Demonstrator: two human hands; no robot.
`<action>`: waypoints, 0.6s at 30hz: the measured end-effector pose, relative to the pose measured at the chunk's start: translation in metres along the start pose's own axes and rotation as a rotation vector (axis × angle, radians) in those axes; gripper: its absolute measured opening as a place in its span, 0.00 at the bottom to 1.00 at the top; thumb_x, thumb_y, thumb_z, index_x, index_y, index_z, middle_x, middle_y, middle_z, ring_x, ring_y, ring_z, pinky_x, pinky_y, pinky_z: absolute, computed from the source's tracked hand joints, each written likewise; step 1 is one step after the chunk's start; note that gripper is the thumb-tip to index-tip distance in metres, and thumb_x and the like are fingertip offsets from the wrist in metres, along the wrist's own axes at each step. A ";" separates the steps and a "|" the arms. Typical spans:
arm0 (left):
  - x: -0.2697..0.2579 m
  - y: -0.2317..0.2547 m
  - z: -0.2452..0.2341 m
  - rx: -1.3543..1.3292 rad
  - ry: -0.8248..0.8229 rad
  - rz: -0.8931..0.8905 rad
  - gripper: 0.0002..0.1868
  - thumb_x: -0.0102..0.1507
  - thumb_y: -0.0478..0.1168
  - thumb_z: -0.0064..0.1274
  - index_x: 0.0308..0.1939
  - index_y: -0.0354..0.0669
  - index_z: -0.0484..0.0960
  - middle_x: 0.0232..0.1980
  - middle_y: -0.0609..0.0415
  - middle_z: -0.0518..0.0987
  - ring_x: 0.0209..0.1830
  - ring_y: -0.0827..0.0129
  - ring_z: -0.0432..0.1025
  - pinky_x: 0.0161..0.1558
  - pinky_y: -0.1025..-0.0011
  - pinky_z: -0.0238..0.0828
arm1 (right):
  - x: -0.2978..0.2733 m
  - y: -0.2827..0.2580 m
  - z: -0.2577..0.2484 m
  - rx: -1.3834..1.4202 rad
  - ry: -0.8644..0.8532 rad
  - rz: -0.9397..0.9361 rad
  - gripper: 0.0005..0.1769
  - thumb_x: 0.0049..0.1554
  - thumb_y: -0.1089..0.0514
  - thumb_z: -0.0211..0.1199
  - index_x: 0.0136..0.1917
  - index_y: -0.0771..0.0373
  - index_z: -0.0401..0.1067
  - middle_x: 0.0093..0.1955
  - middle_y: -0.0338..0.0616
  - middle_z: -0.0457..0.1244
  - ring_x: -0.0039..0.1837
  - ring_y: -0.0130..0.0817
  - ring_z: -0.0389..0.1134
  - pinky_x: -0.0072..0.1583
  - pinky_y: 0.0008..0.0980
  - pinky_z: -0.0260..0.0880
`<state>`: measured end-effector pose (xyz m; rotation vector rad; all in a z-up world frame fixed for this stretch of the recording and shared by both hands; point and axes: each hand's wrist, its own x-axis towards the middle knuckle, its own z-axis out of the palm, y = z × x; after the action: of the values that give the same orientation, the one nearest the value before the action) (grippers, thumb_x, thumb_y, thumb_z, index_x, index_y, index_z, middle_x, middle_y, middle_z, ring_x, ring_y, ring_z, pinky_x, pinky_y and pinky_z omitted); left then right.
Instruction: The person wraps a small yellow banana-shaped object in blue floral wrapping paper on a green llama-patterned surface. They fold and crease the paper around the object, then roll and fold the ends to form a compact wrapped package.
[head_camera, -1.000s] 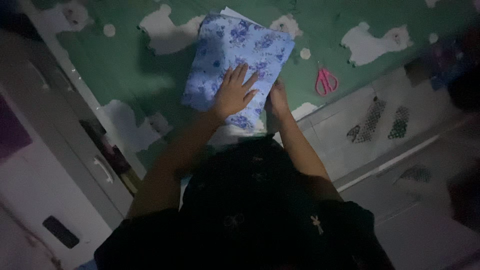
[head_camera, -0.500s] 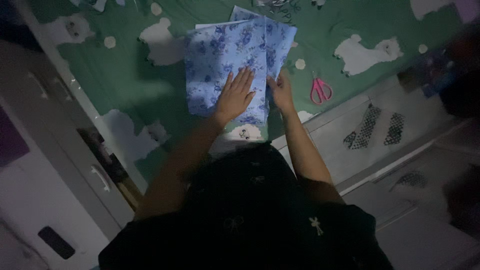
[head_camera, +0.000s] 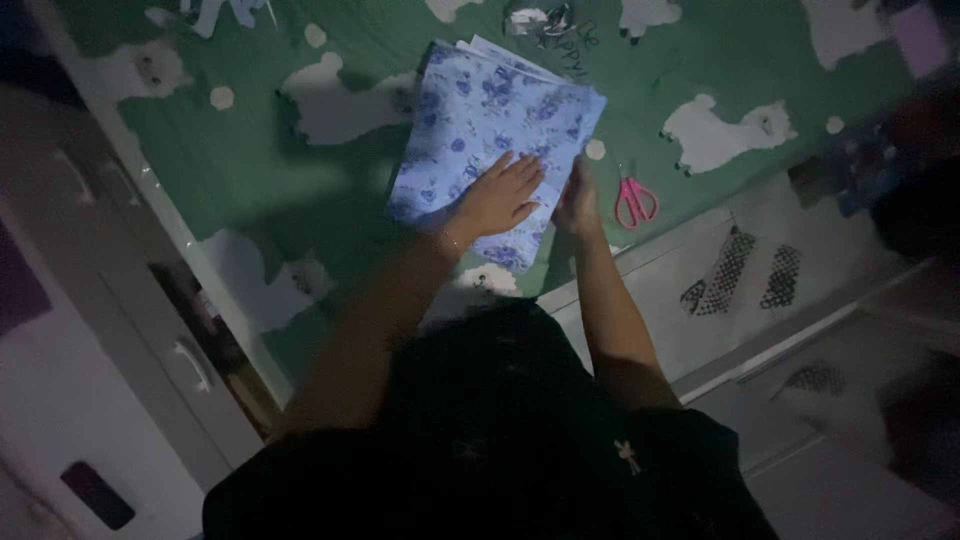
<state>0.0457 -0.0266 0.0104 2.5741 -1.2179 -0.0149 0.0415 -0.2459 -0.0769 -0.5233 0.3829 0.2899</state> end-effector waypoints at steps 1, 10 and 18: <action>0.007 0.001 0.004 0.004 -0.017 0.028 0.32 0.72 0.53 0.39 0.74 0.35 0.65 0.77 0.42 0.63 0.79 0.53 0.54 0.77 0.49 0.38 | -0.001 -0.003 0.001 -0.246 0.012 -0.070 0.25 0.63 0.45 0.59 0.66 0.64 0.70 0.63 0.45 0.67 0.65 0.36 0.67 0.68 0.38 0.65; 0.022 -0.002 0.007 -0.157 -0.011 0.047 0.22 0.71 0.46 0.44 0.62 0.34 0.76 0.72 0.39 0.71 0.77 0.50 0.61 0.81 0.55 0.43 | 0.004 -0.009 0.006 -0.675 0.180 -0.258 0.19 0.60 0.53 0.67 0.60 0.66 0.74 0.54 0.40 0.67 0.53 0.29 0.65 0.56 0.34 0.66; 0.003 -0.001 -0.009 -0.041 0.104 0.012 0.25 0.70 0.46 0.44 0.66 0.34 0.75 0.71 0.40 0.71 0.77 0.50 0.58 0.78 0.47 0.40 | 0.024 0.003 -0.008 -1.003 0.400 -0.444 0.21 0.65 0.59 0.73 0.48 0.77 0.64 0.42 0.39 0.52 0.45 0.30 0.50 0.47 0.34 0.56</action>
<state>0.0501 -0.0259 0.0186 2.4990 -1.1829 0.0938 0.0591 -0.2431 -0.0944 -1.6405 0.4819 -0.0858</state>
